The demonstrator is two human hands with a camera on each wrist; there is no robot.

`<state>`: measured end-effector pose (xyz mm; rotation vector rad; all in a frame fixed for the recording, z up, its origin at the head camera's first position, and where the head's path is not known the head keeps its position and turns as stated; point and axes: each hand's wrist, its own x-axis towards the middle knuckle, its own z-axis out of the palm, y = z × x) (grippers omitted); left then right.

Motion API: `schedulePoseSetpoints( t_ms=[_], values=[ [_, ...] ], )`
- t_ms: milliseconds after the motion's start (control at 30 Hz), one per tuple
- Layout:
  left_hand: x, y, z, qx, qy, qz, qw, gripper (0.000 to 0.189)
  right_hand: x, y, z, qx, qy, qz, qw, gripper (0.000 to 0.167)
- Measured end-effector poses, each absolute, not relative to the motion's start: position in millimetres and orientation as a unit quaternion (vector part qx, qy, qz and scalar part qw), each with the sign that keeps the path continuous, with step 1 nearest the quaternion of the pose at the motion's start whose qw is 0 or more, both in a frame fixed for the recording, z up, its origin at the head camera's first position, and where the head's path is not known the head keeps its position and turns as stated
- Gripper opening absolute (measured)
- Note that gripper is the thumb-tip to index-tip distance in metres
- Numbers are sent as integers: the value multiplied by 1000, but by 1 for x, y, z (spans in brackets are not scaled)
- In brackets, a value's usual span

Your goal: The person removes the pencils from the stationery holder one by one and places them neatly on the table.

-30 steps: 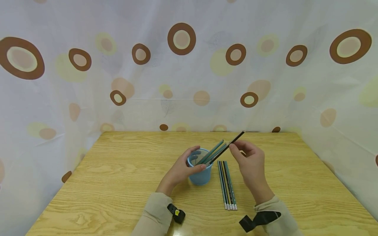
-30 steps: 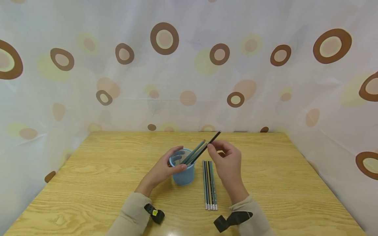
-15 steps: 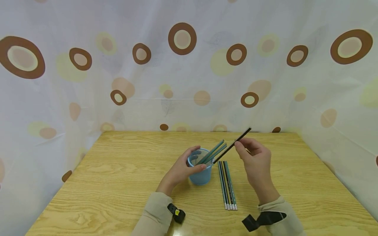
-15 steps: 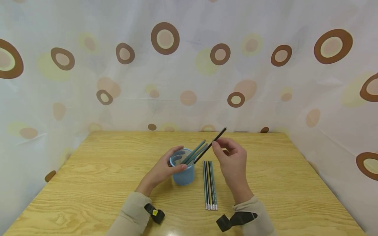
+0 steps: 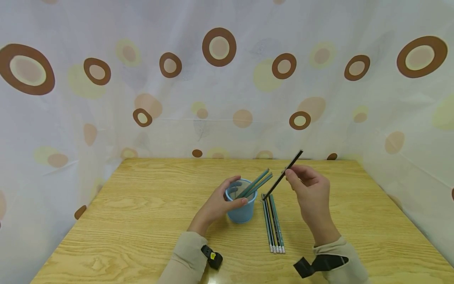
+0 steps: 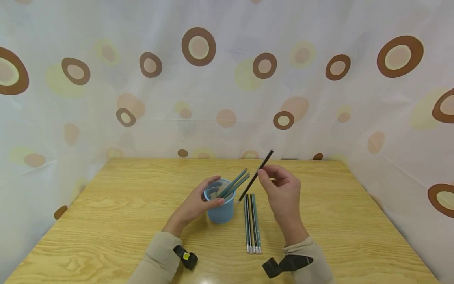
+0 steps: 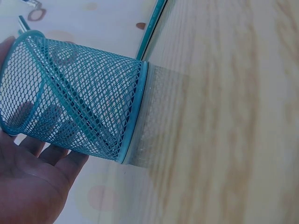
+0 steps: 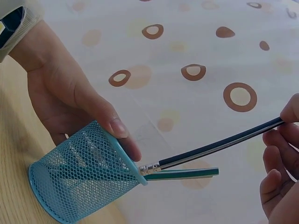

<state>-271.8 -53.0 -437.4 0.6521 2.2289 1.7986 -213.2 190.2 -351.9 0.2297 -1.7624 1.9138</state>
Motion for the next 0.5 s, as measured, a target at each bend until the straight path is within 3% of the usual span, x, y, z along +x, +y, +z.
schedulePoseSetpoints(
  t_ms=[500],
  values=[
    [-273,-53,-438,221,756,609,98,69,-216,198,-352,54,-706,668,227,22]
  ],
)
